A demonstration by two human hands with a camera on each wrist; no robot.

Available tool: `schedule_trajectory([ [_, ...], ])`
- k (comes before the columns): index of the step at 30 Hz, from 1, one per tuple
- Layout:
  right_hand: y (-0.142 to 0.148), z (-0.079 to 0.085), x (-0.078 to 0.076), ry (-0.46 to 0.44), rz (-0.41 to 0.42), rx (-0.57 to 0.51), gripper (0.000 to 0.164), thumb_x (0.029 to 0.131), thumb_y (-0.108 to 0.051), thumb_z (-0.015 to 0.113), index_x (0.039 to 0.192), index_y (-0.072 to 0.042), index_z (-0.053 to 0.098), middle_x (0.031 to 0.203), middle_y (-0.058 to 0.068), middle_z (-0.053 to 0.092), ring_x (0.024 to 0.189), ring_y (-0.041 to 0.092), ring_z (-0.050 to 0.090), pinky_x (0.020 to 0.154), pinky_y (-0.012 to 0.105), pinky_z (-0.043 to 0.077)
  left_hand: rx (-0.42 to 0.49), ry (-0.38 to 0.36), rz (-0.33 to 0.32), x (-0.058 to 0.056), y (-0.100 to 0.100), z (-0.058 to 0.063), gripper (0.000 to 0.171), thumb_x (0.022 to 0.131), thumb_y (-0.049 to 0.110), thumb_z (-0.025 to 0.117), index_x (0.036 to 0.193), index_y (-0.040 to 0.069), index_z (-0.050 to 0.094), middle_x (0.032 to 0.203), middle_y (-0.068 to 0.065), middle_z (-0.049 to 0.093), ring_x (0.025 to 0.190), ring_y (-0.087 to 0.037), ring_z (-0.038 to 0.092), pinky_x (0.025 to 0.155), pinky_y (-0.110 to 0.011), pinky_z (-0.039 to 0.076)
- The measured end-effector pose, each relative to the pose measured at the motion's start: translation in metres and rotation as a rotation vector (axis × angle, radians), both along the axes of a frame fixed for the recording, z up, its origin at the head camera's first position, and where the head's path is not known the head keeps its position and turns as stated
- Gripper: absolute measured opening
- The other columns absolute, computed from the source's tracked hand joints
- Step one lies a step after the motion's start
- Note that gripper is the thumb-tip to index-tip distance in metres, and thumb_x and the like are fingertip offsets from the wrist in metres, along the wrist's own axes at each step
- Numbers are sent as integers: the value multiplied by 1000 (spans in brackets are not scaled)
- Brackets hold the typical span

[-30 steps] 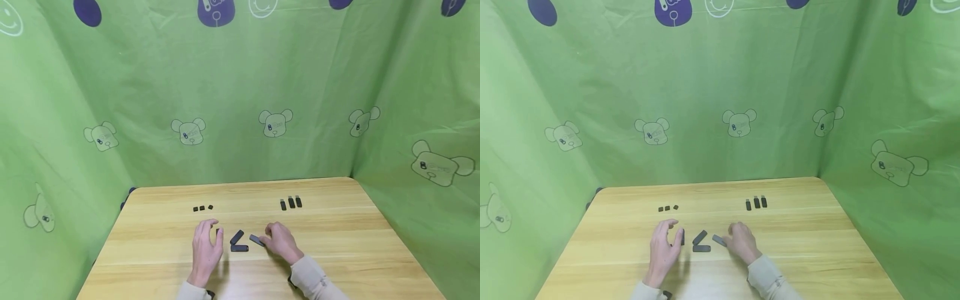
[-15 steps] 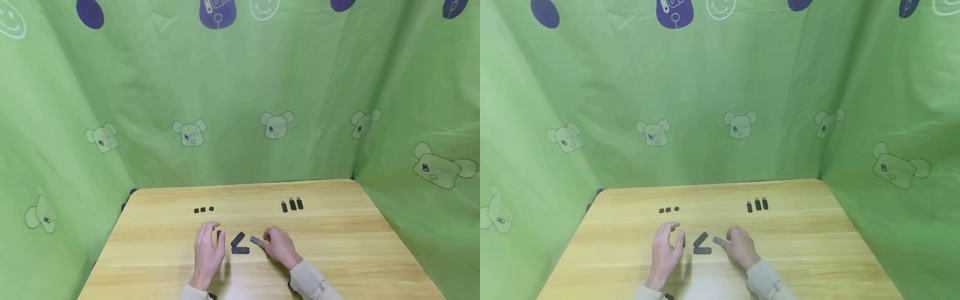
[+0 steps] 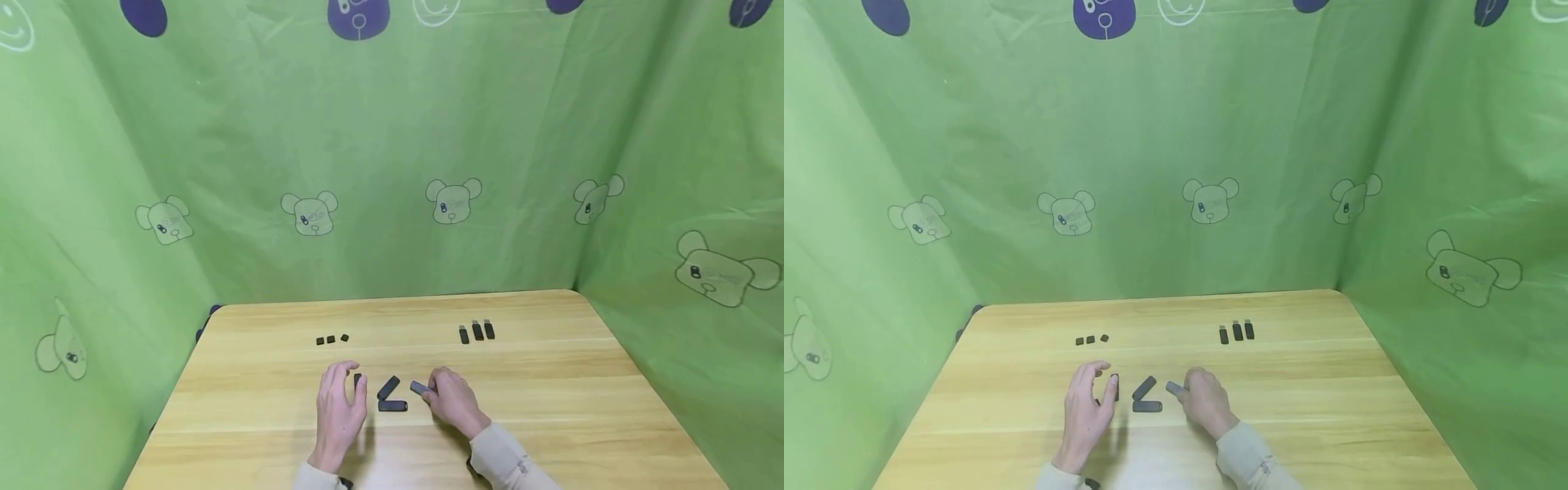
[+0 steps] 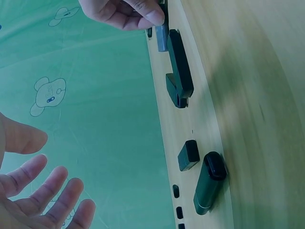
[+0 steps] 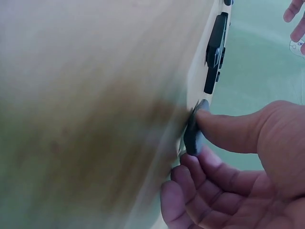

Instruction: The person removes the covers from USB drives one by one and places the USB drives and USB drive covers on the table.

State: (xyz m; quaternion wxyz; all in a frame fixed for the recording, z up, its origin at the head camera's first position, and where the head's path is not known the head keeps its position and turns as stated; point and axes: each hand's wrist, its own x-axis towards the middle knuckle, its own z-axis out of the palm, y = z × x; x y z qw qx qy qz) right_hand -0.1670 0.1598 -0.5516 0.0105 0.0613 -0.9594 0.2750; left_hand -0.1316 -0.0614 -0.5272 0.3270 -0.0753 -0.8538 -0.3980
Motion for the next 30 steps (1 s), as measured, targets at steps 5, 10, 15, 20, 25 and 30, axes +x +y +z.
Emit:
schedule_trajectory([
  [5, 0, 1, 0, -34, -16, -45, 21, 84, -12, 80, 82, -11, 59, 72, -1, 56, 63, 14, 49, 54, 26, 37, -1, -5, -2, -1, 0, 2, 23, 87, 3, 73, 109, 2, 67, 106, -10, 72, 98, -25, 65, 86, -41, 55],
  [10, 0, 0, -1, -66, -16, -138, 13, 85, -9, 78, 85, -9, 65, 73, -1, 59, 63, 13, 51, 56, 24, 39, 4, -15, -15, -1, 2, 4, 23, 87, 3, 73, 109, 1, 66, 107, -11, 72, 99, -25, 65, 86, -42, 56],
  [15, -2, 7, -3, -102, -48, -267, 8, 87, -8, 76, 89, -6, 68, 76, 1, 64, 65, 12, 54, 57, 21, 45, 5, -20, -21, -2, 3, 8, 23, 87, 2, 72, 109, 1, 66, 108, -12, 72, 99, -27, 66, 87, -43, 56],
  [20, 0, 27, -5, -100, -56, -418, 8, 87, -4, 76, 90, -1, 69, 81, 9, 68, 67, 13, 57, 59, 20, 49, -2, -1, -30, -4, 5, 12, 23, 87, 4, 72, 109, 2, 66, 108, -12, 72, 99, -27, 66, 87, -43, 55],
  [25, 3, 48, -7, -109, -52, -503, 10, 89, -9, 75, 91, -2, 69, 80, 8, 66, 70, 13, 57, 61, 19, 49, 2, 12, -49, -4, 7, 14, 23, 87, 4, 73, 109, 2, 66, 108, -12, 72, 100, -28, 66, 87, -43, 55],
  [30, 4, 64, -2, -104, -47, -543, 15, 91, -17, 75, 94, -3, 69, 82, 6, 66, 74, 14, 58, 64, 20, 49, 2, 24, -50, -3, 8, 16, 22, 87, 4, 73, 108, 3, 67, 107, -11, 72, 101, -26, 66, 88, -44, 55],
])
